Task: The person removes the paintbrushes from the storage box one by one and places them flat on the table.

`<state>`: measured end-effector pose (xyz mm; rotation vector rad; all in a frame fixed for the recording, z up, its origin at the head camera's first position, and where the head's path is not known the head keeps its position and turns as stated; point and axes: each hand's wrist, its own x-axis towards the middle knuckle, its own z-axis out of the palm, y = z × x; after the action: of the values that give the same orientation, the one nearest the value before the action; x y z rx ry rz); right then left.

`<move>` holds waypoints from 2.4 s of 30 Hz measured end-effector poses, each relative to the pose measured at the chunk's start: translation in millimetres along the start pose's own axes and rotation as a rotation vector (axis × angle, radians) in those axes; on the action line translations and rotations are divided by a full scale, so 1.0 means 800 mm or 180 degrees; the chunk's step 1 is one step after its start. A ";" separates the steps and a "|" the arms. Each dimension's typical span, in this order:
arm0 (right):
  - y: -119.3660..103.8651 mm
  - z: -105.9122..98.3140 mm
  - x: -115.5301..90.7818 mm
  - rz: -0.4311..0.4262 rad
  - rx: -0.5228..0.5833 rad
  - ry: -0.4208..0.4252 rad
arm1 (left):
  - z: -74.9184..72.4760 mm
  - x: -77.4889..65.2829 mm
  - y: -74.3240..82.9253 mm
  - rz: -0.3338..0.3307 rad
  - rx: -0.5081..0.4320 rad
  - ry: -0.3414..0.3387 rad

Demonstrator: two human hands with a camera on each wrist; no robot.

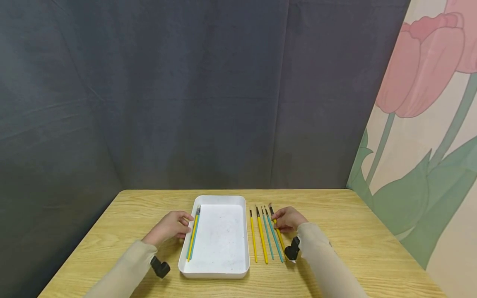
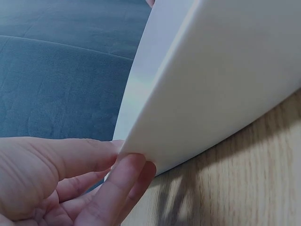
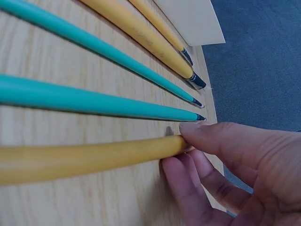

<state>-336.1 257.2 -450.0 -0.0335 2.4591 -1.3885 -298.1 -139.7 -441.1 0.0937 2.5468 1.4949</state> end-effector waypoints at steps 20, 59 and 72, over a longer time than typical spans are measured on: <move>0.000 -0.002 -0.002 -0.0005 0.0218 -0.0088 | 0.000 0.000 -0.002 0.0032 -0.0037 0.0008; 0.004 -0.005 0.001 0.0134 0.0193 -0.0029 | -0.001 -0.003 0.001 0.0020 0.0028 0.0021; 0.004 -0.007 0.002 0.0156 0.0292 -0.0085 | 0.001 -0.003 0.000 0.0033 -0.0033 0.0039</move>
<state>-338.5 263.0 -450.5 0.0287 2.3558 -1.4684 -296.0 -139.6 -441.3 0.0969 2.5516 1.5170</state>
